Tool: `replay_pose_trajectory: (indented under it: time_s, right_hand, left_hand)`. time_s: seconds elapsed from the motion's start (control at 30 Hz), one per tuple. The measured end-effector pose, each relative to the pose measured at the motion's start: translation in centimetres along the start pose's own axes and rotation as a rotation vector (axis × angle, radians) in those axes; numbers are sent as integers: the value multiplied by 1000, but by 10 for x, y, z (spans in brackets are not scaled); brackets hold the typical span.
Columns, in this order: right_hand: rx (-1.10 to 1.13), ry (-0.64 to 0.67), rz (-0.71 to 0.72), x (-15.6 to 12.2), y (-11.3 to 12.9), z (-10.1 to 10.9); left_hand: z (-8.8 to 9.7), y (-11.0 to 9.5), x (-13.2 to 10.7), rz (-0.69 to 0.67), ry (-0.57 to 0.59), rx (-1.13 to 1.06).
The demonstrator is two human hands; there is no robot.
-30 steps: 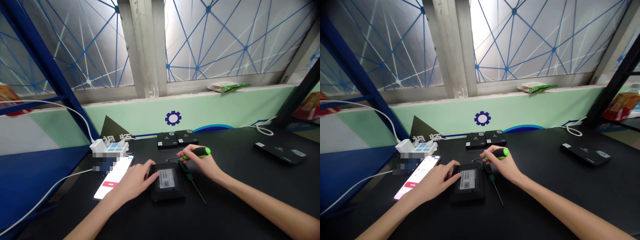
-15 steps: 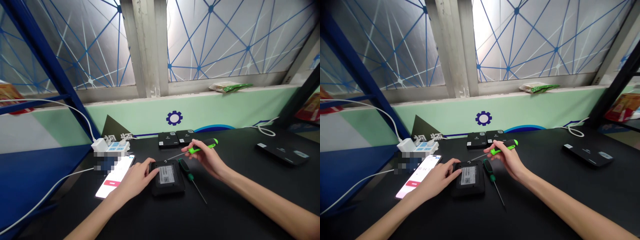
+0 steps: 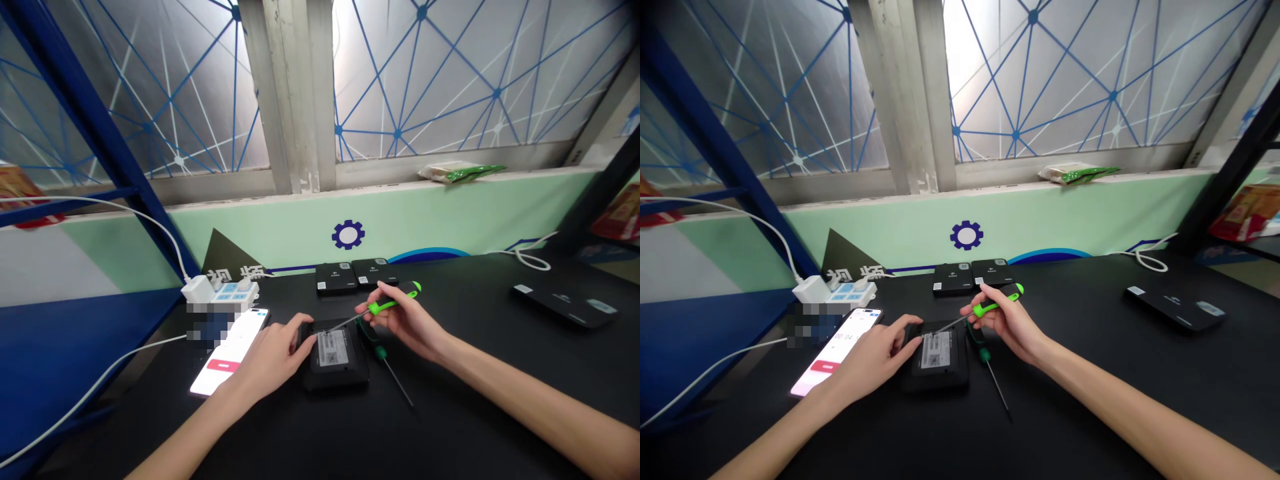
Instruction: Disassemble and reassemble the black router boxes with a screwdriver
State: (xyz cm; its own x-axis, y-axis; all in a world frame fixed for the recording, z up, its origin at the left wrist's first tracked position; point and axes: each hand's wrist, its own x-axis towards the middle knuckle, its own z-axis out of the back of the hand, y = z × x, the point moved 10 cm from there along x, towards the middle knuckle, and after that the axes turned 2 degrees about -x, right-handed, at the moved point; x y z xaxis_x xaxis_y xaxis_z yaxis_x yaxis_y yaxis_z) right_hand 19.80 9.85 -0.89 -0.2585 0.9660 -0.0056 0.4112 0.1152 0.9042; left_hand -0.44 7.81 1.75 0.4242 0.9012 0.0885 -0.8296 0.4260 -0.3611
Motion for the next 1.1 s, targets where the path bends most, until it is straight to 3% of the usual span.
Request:
replay_pose_trajectory:
  time_s: [0.2, 0.4, 0.6, 0.8, 1.1]
  right_hand:
    - [25, 5, -27, 1, -4, 1]
    - [57, 18, -43, 0, -5, -1]
    - [70, -5, -28, 0, -4, 2]
    - [73, -52, -15, 0, -3, 9]
    - [214, -19, 6, -1, 1, 0]
  left_hand:
    - [2, -11, -4, -122, -49, -6]
    - [-6, -14, -6, -162, -4, 26]
    - [-2, -16, -5, -162, -11, -9]
    - [-1, -24, -8, -258, -24, -51]
    - [9, -27, -10, -318, -121, -37]
